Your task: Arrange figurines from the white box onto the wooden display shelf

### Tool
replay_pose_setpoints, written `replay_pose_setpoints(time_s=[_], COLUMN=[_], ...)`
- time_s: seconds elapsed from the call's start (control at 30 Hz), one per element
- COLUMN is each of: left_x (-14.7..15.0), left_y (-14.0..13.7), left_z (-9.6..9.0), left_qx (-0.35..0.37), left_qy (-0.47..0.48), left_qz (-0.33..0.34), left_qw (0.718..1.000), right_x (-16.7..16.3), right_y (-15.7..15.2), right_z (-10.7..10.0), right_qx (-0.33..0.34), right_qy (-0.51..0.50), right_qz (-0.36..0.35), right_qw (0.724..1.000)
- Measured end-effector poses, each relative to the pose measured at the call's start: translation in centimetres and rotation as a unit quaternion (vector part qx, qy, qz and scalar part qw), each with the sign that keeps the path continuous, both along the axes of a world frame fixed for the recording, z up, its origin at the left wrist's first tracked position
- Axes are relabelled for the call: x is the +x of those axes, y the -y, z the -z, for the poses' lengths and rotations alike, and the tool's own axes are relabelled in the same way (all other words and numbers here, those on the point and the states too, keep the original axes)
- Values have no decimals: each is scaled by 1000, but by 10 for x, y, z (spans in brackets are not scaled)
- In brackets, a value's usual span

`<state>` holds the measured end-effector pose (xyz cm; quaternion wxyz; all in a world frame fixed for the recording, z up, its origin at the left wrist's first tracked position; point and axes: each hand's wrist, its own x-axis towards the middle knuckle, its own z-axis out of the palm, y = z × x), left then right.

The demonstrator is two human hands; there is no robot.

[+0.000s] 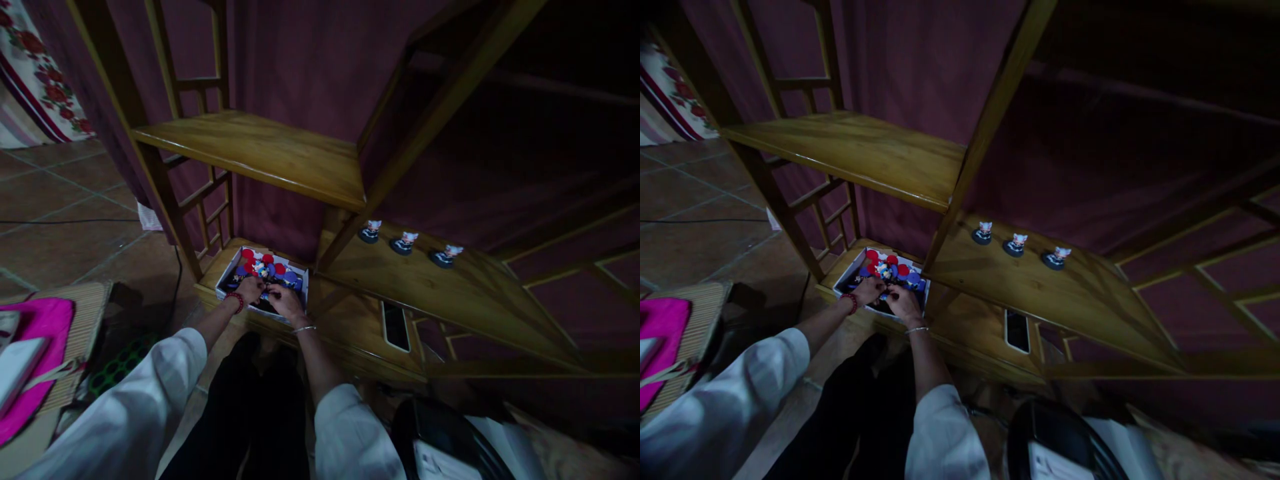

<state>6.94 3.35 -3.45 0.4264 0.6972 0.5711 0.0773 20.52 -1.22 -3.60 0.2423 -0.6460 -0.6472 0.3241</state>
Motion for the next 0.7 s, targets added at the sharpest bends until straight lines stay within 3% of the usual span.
replay_pose_setpoints(time_s=[0.17,0.5,0.7], left_x=[0,0,-1], left_y=[0,1,1], left_z=[2,6,5], left_qx=[5,-10,0], left_qy=[8,52,59], left_qz=[-11,-24,-12], left_qw=[1000,998,998], right_x=[0,0,0], right_y=[-1,-2,-2], right_z=[3,4,4], right_qx=[5,-15,-4], right_qy=[19,-1,48], right_qz=[35,-4,-7], right_qw=[999,1000,999])
